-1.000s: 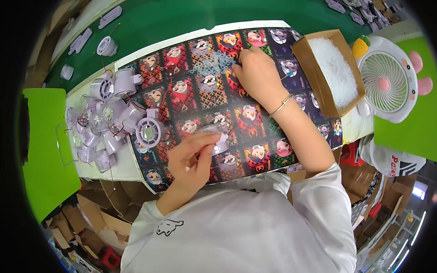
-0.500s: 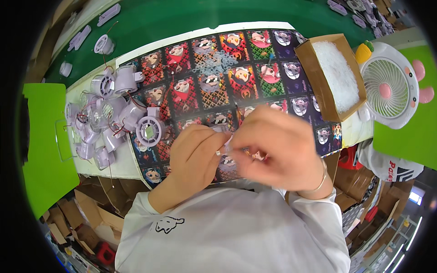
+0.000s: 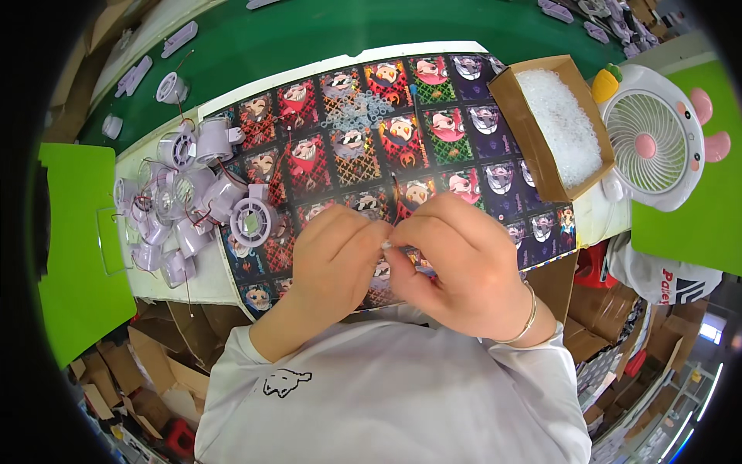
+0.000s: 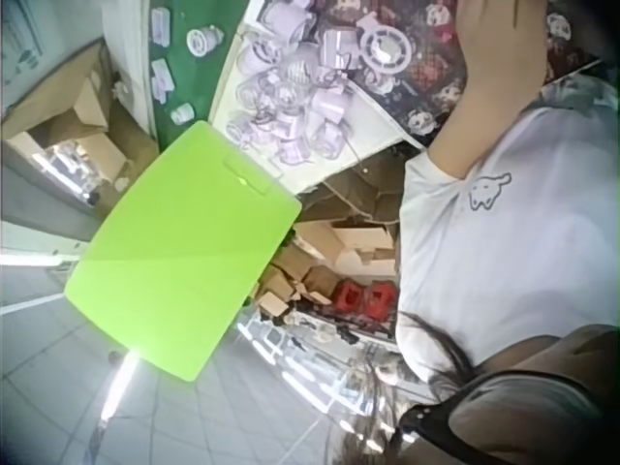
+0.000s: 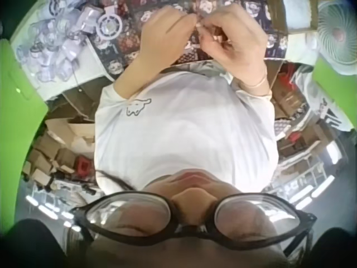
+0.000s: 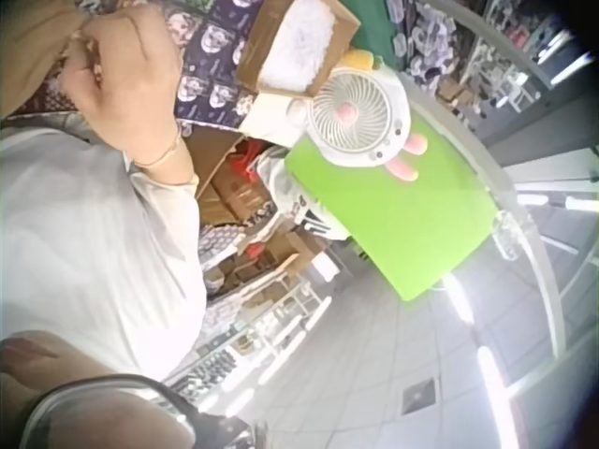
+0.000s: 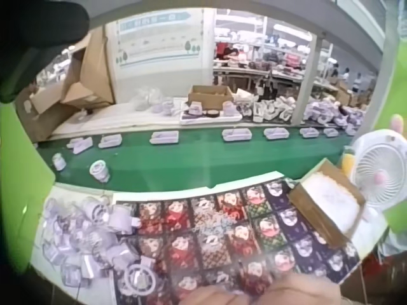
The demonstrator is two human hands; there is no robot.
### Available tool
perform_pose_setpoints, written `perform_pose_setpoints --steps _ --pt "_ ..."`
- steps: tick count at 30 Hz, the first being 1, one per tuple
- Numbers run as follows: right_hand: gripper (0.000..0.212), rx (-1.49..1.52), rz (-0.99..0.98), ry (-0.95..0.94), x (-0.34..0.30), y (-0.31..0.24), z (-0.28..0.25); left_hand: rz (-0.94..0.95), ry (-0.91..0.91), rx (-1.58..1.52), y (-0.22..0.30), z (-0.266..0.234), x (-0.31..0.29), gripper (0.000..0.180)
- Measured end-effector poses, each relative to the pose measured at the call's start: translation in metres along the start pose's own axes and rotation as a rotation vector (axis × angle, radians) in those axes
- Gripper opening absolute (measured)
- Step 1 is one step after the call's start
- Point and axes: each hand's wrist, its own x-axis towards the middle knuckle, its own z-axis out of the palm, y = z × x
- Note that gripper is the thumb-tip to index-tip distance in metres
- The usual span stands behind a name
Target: The person assembles small portable fans by inserting internal circuitry into a fan casing and securing it with a screwdriver.
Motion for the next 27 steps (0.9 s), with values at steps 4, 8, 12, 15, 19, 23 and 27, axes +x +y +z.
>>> perform_pose_setpoints --steps 4,8,12,15,19,23,27 --pt "0.022 -0.074 0.016 -0.041 -0.001 0.0 -0.001 -0.005 -0.01 0.029 0.003 0.0 0.0 0.028" --pt "0.016 -0.11 0.026 -0.128 0.001 0.0 -0.004 0.057 0.018 0.092 0.003 0.002 -0.003 0.026" --pt "0.013 -0.043 0.09 -0.032 0.001 0.016 -0.004 -0.044 -0.054 -0.049 -0.016 0.011 -0.006 0.023" --pt "0.003 0.468 0.399 0.135 -0.008 0.035 0.008 -0.207 -0.147 -0.176 -0.025 0.01 -0.014 0.021" --pt "0.011 1.222 0.758 0.174 -0.02 0.055 0.025 -0.502 -0.091 -0.215 -0.021 0.018 -0.03 0.029" --pt "0.014 0.501 0.487 0.045 -0.028 0.058 0.06 -0.512 -0.065 -0.213 -0.02 0.023 -0.031 0.037" --pt "0.023 0.13 0.086 0.02 -0.02 0.057 0.056 -0.58 -0.043 -0.369 -0.025 0.029 -0.035 0.036"
